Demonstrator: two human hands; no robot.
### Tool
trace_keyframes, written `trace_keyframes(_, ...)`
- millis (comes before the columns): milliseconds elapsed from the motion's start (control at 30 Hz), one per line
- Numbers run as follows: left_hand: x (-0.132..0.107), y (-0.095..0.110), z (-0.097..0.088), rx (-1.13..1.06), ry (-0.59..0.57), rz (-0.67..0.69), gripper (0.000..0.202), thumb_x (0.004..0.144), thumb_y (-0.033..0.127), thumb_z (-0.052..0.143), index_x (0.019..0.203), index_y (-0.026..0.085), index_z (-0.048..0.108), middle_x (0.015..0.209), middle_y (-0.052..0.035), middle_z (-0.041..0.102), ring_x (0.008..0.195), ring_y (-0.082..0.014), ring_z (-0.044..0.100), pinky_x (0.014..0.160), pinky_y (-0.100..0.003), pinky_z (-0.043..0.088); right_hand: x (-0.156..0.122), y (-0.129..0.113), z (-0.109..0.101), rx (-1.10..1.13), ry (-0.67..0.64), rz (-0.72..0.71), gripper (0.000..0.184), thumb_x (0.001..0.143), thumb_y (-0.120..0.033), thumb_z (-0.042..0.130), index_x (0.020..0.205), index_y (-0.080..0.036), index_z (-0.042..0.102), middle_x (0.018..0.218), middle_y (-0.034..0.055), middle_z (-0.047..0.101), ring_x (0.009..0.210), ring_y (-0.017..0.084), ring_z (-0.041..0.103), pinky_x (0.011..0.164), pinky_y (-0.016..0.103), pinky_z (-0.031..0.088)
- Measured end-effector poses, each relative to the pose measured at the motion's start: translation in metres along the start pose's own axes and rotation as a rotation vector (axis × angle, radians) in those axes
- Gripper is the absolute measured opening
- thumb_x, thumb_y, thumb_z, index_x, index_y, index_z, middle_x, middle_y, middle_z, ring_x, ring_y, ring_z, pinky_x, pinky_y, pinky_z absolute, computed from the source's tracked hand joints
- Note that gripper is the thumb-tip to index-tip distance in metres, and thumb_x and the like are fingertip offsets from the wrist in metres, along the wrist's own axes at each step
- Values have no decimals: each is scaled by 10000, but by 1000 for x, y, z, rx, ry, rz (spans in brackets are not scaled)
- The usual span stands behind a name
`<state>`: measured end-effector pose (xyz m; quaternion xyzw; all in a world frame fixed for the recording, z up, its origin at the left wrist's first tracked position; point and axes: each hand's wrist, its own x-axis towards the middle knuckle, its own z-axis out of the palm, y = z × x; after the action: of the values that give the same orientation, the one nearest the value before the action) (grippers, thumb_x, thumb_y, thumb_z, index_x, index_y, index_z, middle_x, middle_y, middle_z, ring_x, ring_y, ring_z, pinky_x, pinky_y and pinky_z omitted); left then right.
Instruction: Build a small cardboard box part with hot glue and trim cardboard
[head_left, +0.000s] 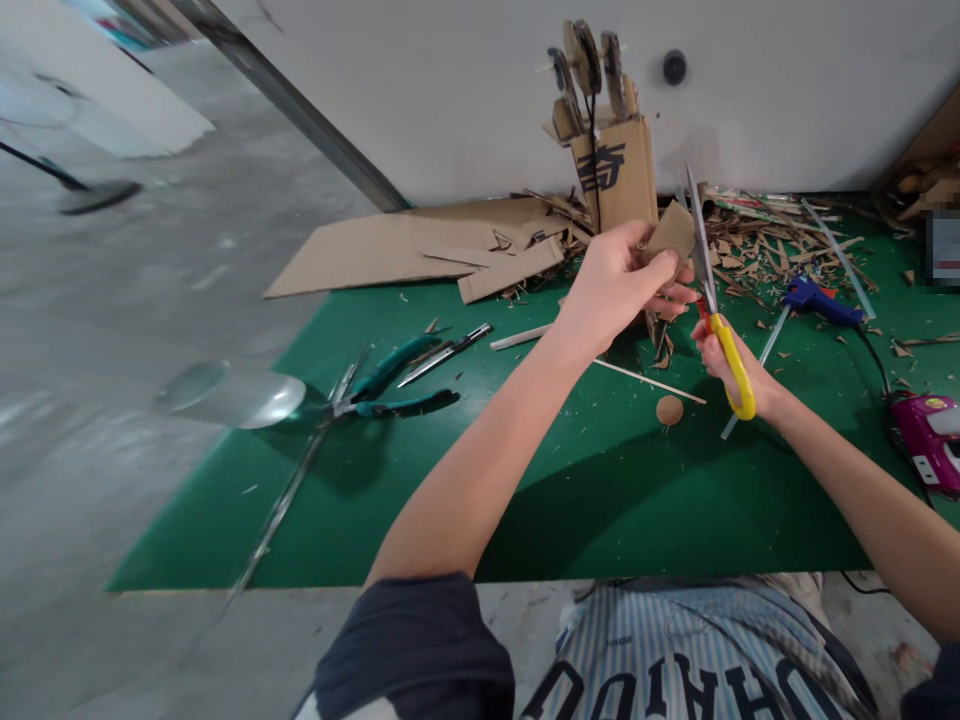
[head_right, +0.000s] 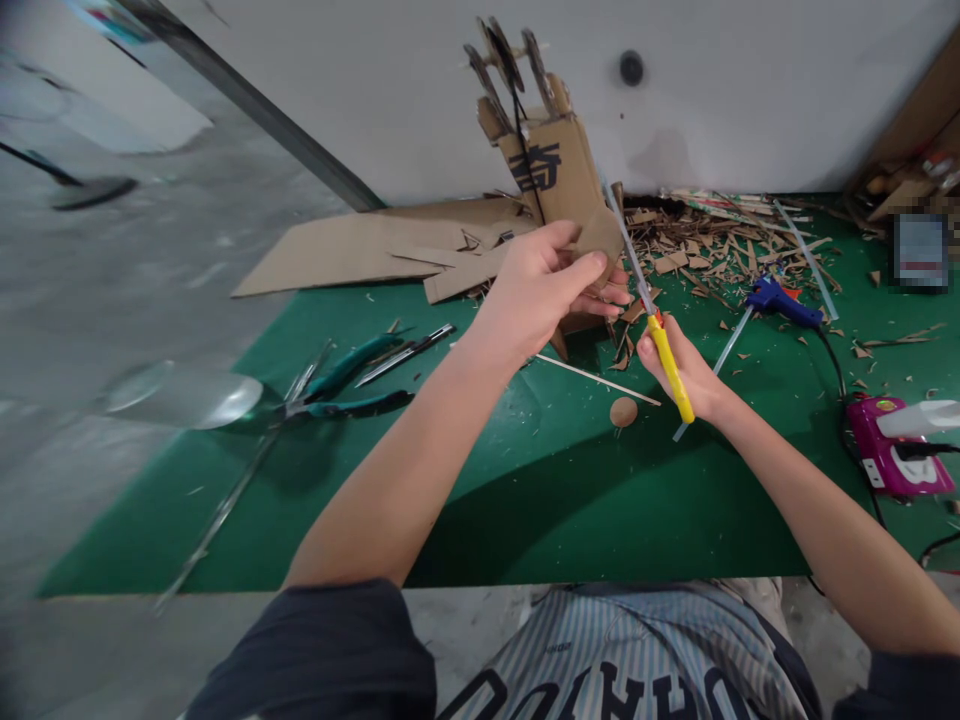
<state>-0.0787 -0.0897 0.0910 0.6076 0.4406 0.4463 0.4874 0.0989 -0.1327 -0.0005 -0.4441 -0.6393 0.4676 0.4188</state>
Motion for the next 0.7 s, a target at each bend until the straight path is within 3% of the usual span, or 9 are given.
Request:
trace_keyframes(267, 0, 5, -1, 8, -45, -78, 132, 891, 199, 532, 1011, 153, 562, 820, -33, 664, 739, -132, 736, 715, -260, 628, 0, -2, 2, -13, 3, -5, 602, 828, -835, 516, 898, -246, 414, 816, -7, 458, 710, 145, 441, 595, 318, 356)
trace_keyframes(500, 1, 4, -3, 33, -51, -20, 43, 957, 206, 514, 976, 181, 543, 739, 11, 620, 566, -64, 624, 538, -162, 499, 2, 8, -3, 14, -28, -3, 600, 849, -839, 483, 926, -245, 454, 828, 2, 437, 701, 146, 419, 557, 308, 316)
trace_keyframes(700, -6, 12, 2, 62, -87, -21, 149, 1040, 253, 476, 915, 178, 504, 716, 18, 580, 491, -26, 513, 484, -154, 400, 0, -3, -1, -10, -41, -10, 621, 831, -857, 487, 915, -246, 414, 840, -2, 456, 722, 141, 420, 593, 314, 340)
